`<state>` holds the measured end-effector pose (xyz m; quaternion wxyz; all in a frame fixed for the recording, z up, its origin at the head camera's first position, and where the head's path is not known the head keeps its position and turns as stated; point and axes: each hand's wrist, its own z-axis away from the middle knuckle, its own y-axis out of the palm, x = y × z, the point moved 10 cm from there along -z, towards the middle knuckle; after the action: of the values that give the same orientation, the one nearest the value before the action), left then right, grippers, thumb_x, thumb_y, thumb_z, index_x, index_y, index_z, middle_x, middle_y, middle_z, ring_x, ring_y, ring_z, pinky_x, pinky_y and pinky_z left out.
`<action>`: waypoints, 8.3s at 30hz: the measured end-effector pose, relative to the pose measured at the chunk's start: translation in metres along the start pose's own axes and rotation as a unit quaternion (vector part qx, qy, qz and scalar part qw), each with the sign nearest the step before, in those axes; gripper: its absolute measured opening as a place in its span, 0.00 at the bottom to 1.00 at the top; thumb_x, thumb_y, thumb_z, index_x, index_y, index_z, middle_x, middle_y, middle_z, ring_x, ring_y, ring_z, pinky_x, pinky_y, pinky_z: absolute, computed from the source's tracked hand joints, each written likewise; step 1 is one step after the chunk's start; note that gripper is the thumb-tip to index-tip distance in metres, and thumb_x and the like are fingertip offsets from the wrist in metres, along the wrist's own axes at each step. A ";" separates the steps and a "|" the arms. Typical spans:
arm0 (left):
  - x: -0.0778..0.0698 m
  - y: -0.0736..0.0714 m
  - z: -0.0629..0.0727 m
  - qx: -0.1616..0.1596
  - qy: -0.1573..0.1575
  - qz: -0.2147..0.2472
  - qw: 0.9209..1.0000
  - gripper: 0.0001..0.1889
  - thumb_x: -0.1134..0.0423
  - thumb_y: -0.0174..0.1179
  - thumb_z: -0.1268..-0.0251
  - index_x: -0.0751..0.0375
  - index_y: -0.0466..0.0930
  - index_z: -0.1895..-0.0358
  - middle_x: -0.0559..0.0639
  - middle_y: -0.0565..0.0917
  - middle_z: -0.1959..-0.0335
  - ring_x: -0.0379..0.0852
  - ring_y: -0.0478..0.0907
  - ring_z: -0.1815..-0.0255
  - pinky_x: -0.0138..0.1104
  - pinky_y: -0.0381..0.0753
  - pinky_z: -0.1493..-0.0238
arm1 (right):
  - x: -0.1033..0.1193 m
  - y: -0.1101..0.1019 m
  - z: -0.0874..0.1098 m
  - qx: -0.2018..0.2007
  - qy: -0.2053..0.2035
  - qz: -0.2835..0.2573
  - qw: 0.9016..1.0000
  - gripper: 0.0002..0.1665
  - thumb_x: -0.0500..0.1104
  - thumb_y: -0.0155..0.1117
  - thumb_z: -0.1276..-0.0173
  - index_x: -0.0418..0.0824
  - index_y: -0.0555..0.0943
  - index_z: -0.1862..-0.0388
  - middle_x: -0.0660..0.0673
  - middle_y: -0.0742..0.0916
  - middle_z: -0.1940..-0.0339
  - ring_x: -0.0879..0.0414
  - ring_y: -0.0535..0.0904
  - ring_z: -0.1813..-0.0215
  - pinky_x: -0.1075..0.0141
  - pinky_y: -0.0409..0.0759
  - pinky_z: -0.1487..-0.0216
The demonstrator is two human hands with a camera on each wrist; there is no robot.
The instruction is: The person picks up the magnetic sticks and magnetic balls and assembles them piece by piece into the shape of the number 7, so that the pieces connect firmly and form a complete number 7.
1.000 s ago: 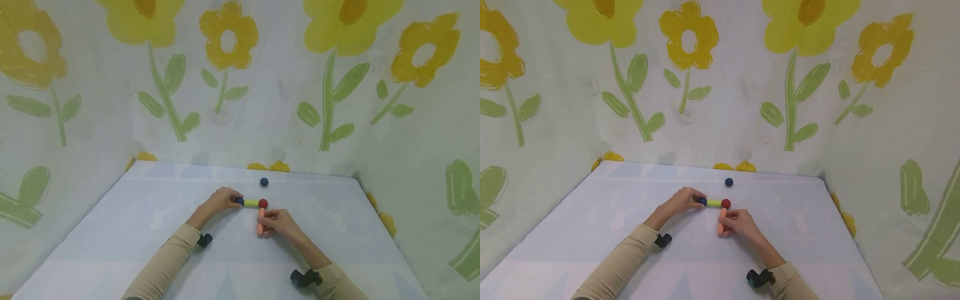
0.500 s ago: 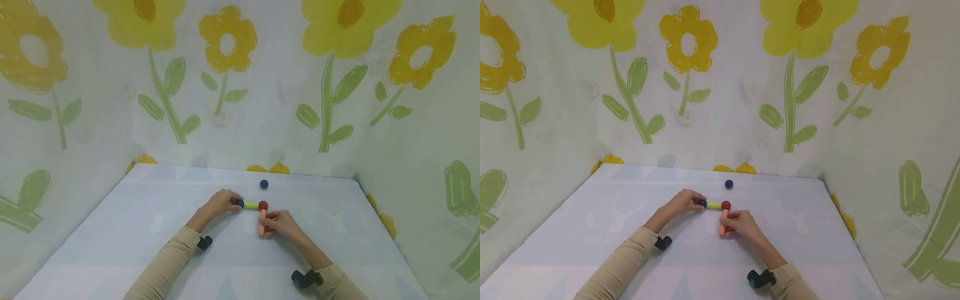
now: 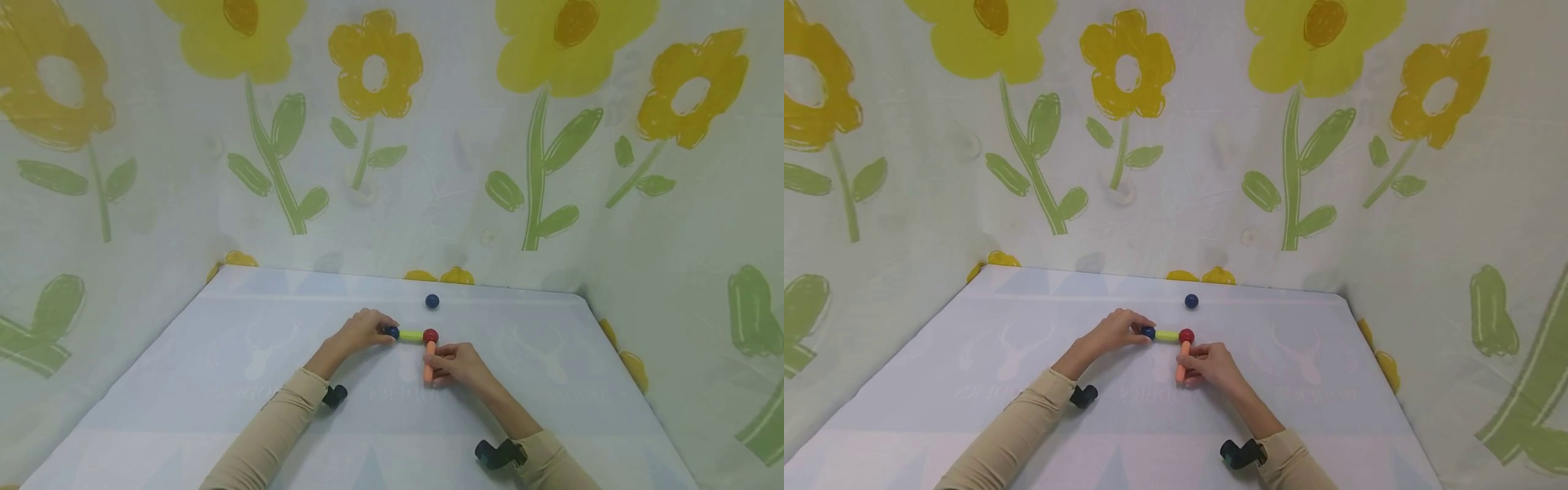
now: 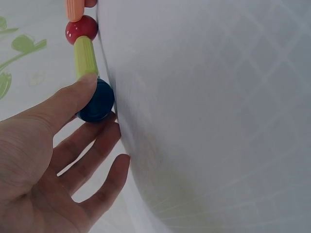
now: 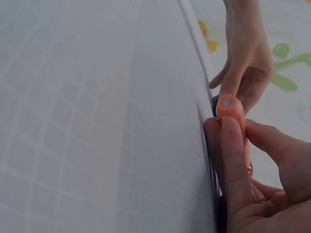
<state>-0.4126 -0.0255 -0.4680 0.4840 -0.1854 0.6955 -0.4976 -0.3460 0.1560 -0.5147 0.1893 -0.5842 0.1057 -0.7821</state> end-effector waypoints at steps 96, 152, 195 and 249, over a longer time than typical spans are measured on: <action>0.000 0.003 0.013 -0.011 0.004 0.014 1.000 0.29 0.53 0.69 0.40 0.53 0.75 0.34 0.52 0.87 0.51 0.42 0.79 0.56 0.40 0.80 0.48 | -0.010 0.007 0.007 -0.012 -0.014 -0.034 0.999 0.40 0.59 0.66 0.34 0.32 0.72 0.34 0.44 0.89 0.67 0.57 0.86 0.70 0.66 0.85 0.66; -0.045 0.046 0.036 0.026 -0.013 0.310 0.950 0.23 0.55 0.63 0.33 0.58 0.76 0.37 0.60 0.81 0.43 0.49 0.85 0.54 0.38 0.87 0.59 | -0.003 0.006 0.011 0.008 -0.050 -0.052 0.997 0.33 0.58 0.56 0.27 0.35 0.75 0.36 0.43 0.89 0.67 0.53 0.88 0.70 0.66 0.85 0.65; -0.048 0.062 0.027 0.021 -0.036 0.395 0.918 0.17 0.56 0.67 0.37 0.57 0.83 0.47 0.56 0.85 0.48 0.49 0.82 0.49 0.41 0.86 0.54 | -0.009 0.009 0.008 0.017 -0.058 -0.080 0.995 0.42 0.69 0.43 0.26 0.33 0.78 0.42 0.43 0.90 0.69 0.53 0.88 0.70 0.64 0.85 0.66; -0.045 0.064 0.026 0.042 -0.027 0.414 0.909 0.20 0.61 0.69 0.41 0.57 0.82 0.45 0.56 0.86 0.50 0.43 0.83 0.56 0.33 0.83 0.51 | 0.009 0.000 0.032 0.036 -0.073 0.009 0.997 0.31 0.58 0.58 0.28 0.35 0.78 0.40 0.43 0.89 0.67 0.52 0.88 0.66 0.63 0.86 0.61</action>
<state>-0.3549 0.0225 -0.5029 0.6721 0.1264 0.6753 -0.2760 -0.3171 0.1536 -0.4974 0.2245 -0.6319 0.0687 -0.7387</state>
